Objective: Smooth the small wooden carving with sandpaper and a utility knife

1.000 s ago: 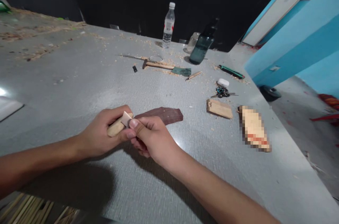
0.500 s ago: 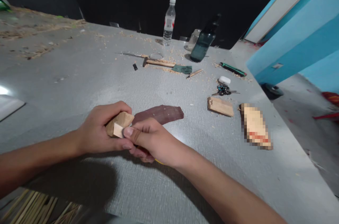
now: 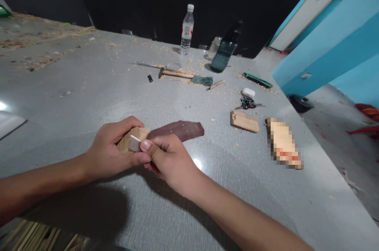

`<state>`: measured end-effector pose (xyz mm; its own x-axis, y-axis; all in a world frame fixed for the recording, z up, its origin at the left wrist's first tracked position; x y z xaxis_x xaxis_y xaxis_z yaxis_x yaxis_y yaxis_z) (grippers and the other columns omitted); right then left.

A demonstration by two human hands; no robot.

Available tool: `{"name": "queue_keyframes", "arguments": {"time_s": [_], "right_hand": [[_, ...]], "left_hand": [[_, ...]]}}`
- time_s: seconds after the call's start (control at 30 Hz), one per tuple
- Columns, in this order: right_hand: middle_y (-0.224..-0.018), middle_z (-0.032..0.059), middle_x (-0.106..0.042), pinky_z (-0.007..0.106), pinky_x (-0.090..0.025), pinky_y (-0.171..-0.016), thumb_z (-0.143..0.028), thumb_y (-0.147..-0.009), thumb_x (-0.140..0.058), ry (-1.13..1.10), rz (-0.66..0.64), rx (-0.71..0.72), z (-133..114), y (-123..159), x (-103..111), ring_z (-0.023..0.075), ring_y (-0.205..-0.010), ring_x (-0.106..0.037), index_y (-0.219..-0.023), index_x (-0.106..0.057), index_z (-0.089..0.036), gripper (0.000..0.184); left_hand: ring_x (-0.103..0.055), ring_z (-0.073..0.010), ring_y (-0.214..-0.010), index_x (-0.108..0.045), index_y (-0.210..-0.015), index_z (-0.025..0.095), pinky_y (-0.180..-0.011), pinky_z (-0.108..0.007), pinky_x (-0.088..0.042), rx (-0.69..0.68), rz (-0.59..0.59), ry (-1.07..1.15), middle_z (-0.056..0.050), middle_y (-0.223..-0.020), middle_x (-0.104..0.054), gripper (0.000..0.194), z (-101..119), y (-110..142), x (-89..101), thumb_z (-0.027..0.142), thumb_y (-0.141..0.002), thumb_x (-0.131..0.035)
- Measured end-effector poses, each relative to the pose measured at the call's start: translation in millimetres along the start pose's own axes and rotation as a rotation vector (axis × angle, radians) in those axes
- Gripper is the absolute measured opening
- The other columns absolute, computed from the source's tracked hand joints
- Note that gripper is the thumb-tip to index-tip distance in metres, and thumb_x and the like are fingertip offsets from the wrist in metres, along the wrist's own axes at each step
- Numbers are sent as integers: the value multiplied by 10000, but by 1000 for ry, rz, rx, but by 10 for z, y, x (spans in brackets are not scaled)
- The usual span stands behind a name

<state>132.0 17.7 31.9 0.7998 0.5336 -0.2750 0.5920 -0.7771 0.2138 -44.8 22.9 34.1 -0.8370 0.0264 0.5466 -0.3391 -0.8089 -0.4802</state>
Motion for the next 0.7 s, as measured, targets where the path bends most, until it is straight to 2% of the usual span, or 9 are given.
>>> {"name": "queue_keyframes", "arguments": {"time_s": [0.1,0.17,0.3,0.43,0.57,0.7], "right_hand": [[-490,-89,-421,193,-220,-363,-717,-866,-764,-28,106,45,-1,-6,7,50,-406,-316,-627,-538,-213,602],[-512,-88,-427,191,-232,-363,-702,-877,-762,-39,115,61,2,-9,14,51,-416,-313,-638,-524,-216,591],[-499,-94,-424,191,-246,-361,-688,-908,-741,-49,-22,57,-4,-13,37,51,-404,-306,-651,-524,-217,579],[-501,-90,-451,192,-245,-362,-678,-919,-739,-14,-200,-4,-38,-5,65,50,-394,-334,-655,-536,-211,574],[-503,-95,-448,193,-251,-372,-649,-942,-730,8,-248,-2,-72,10,79,46,-400,-330,-655,-527,-212,561],[-497,-94,-445,190,-238,-368,-662,-945,-718,24,-235,-12,-69,11,74,47,-399,-320,-656,-541,-210,565]], "left_hand": [[-505,-68,-549,-625,-890,200,-521,-177,-380,48,2,-18,80,-660,-597,290,-16,10,-19,431,-894,-801],[-521,-74,-563,-624,-895,205,-533,-179,-396,83,-18,22,76,-674,-610,249,-40,17,-39,396,-896,-783],[-486,-77,-553,-572,-930,220,-515,-178,-379,121,-82,151,90,-668,-569,295,-105,28,-73,413,-871,-787],[-499,-84,-573,-576,-985,223,-540,-193,-388,78,-136,138,83,-704,-586,377,-98,28,-57,469,-835,-819],[-503,-77,-546,-598,-985,214,-529,-192,-384,57,-170,86,87,-677,-585,399,-48,9,-24,520,-846,-812],[-452,-61,-496,-574,-866,203,-489,-188,-336,-45,-96,-29,95,-610,-534,433,-13,-11,10,573,-865,-800]]}}
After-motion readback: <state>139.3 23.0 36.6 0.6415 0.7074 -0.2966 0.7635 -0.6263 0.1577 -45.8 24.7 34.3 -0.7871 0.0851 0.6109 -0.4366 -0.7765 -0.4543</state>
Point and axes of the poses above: each hand's wrist, its own y-axis away from the middle knuckle, its own x-axis out of the back of the hand, z = x × y, the point moved 2 cm from there along -y, towards the middle knuckle
